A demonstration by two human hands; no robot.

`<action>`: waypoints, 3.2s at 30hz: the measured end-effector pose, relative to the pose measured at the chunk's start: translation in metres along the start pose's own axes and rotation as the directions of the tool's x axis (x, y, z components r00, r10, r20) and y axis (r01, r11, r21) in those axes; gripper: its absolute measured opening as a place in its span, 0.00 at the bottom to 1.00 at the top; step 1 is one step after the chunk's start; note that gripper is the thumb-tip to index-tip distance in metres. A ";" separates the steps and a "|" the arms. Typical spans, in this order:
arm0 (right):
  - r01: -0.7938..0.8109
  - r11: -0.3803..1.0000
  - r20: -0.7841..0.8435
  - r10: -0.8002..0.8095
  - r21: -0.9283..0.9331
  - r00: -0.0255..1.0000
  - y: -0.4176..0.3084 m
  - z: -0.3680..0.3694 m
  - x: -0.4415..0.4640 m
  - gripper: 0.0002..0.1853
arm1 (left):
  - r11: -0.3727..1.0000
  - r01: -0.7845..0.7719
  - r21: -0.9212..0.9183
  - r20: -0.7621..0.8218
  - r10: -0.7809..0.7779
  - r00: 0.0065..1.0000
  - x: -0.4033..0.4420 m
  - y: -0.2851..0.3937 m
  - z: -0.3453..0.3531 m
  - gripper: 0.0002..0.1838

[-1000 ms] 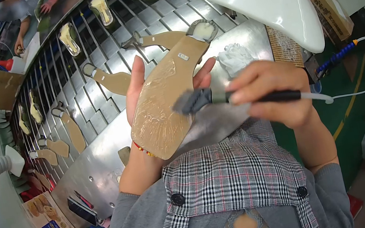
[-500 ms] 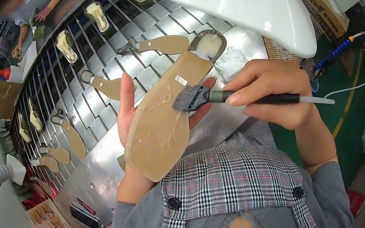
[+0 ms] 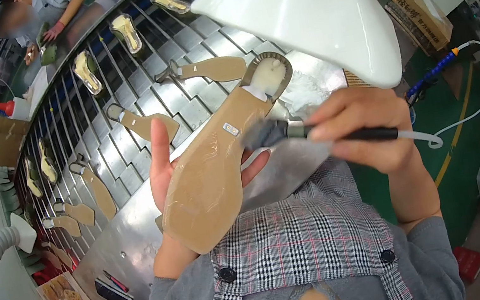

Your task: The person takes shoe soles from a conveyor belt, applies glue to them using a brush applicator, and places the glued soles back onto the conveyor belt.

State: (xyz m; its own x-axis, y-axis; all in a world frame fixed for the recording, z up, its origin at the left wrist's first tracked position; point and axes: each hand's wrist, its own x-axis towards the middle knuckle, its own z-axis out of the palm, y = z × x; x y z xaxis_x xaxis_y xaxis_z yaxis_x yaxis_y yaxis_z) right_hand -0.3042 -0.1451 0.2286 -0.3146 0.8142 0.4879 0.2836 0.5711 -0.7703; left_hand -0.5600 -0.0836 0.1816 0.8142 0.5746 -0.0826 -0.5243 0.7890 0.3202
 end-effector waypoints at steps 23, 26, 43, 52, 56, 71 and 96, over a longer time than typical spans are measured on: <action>-0.179 0.962 -0.015 0.186 0.209 0.982 0.017 -0.002 -0.014 0.12 | 0.732 0.395 -0.555 0.366 -0.212 0.906 -0.015 0.013 -0.053 0.42; -0.281 0.919 -0.040 0.303 0.278 0.952 0.005 0.007 -0.019 0.11 | 0.904 0.262 -0.339 0.353 -0.135 0.926 -0.022 0.010 -0.088 0.36; -0.037 0.997 -0.069 0.032 -0.069 0.997 -0.018 0.059 -0.017 0.13 | -0.476 -0.330 0.815 0.516 0.340 0.786 0.010 -0.025 -0.065 0.27; -0.059 0.998 -0.022 0.059 0.018 0.998 -0.026 0.063 -0.008 0.14 | -0.182 -0.249 0.951 0.307 0.492 0.814 -0.001 -0.021 -0.064 0.25; -0.048 0.998 0.110 0.043 0.044 0.993 -0.024 0.056 -0.005 0.13 | -0.136 -0.288 0.948 0.317 0.478 0.819 -0.004 -0.019 -0.059 0.25; -0.007 0.997 0.124 -0.003 0.079 0.992 -0.019 0.041 -0.002 0.12 | -0.070 -0.347 0.935 0.351 0.317 0.881 -0.027 -0.001 -0.058 0.34; -0.029 0.962 -0.197 0.085 0.273 0.977 -0.003 0.036 -0.033 0.12 | 0.116 -0.292 0.949 0.256 0.255 0.932 -0.055 0.001 -0.054 0.26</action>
State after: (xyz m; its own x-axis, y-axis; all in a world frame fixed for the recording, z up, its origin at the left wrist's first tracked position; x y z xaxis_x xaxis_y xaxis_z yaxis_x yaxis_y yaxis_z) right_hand -0.3271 -0.1777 0.1999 -0.1050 0.8644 0.4917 0.0342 0.4973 -0.8669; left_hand -0.6186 -0.1028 0.1359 0.6891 0.6817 0.2459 -0.0620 -0.2827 0.9572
